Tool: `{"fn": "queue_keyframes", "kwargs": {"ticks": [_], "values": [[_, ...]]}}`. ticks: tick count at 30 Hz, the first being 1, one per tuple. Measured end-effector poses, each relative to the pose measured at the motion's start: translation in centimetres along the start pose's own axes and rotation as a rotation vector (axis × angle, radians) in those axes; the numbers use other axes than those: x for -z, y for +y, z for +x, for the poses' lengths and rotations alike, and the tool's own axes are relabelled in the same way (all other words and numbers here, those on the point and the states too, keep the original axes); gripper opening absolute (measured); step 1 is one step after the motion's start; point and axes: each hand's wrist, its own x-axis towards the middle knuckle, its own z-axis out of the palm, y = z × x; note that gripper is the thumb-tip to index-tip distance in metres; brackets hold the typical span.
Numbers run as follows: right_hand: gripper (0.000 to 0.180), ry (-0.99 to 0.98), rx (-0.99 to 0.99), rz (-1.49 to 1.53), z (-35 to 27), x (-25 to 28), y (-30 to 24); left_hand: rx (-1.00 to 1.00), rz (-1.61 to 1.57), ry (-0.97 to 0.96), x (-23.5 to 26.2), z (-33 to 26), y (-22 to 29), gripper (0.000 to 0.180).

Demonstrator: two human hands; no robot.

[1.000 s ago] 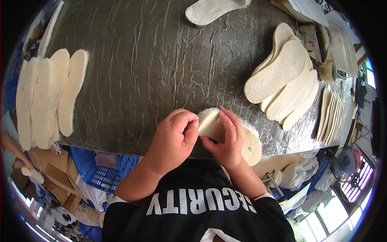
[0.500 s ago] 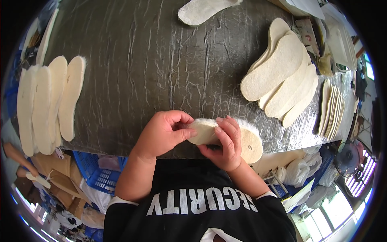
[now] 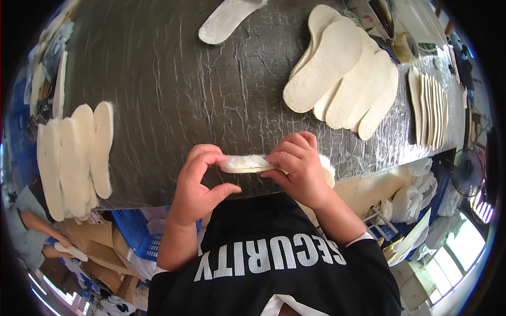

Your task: Manually assembling and checking shoe insole components on a factory workbench.

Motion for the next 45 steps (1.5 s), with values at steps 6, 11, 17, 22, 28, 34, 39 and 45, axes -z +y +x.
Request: {"fn": "queue_keyframes", "kwargs": {"ticks": [6, 11, 17, 22, 28, 34, 39, 45], "values": [[0.030, -0.030, 0.047, 0.084, -0.4, 0.0, -1.5, -0.252, 0.349, -0.283, 0.5, 1.3, 1.9, 0.054], [0.030, -0.111, -0.141, 0.222, -0.5, 0.5, -1.2, -0.074, 0.174, -0.118, -1.2, 0.5, 2.7, 0.039], [0.021, -0.460, -0.413, 0.716, 0.5, 0.7, 0.8, -0.112, 0.038, -0.067, -1.6, -0.1, 1.0, 0.038], [0.014, -0.540, -0.344, 0.684, 1.4, -0.4, 2.1, -0.181, 0.243, -0.137, -1.7, 0.2, 1.4, 0.028], [0.016, -0.558, -0.395, 0.805, 1.1, -2.3, 2.4, -0.270, 0.348, -0.196, -0.9, 0.4, 2.2, 0.024], [0.022, -0.529, -0.563, 0.731, 1.6, -3.7, 1.3, -0.310, 0.337, -0.318, 0.0, 1.3, 2.1, 0.019], [0.022, -0.516, -0.687, 0.745, 1.7, -4.9, 0.9, -0.150, 0.237, -0.373, 1.1, 1.6, 1.1, 0.013], [0.027, -0.417, -0.764, 0.911, 1.0, -6.3, 1.1, 0.056, 0.110, -0.310, 1.2, 1.6, 0.3, 0.009]]}}
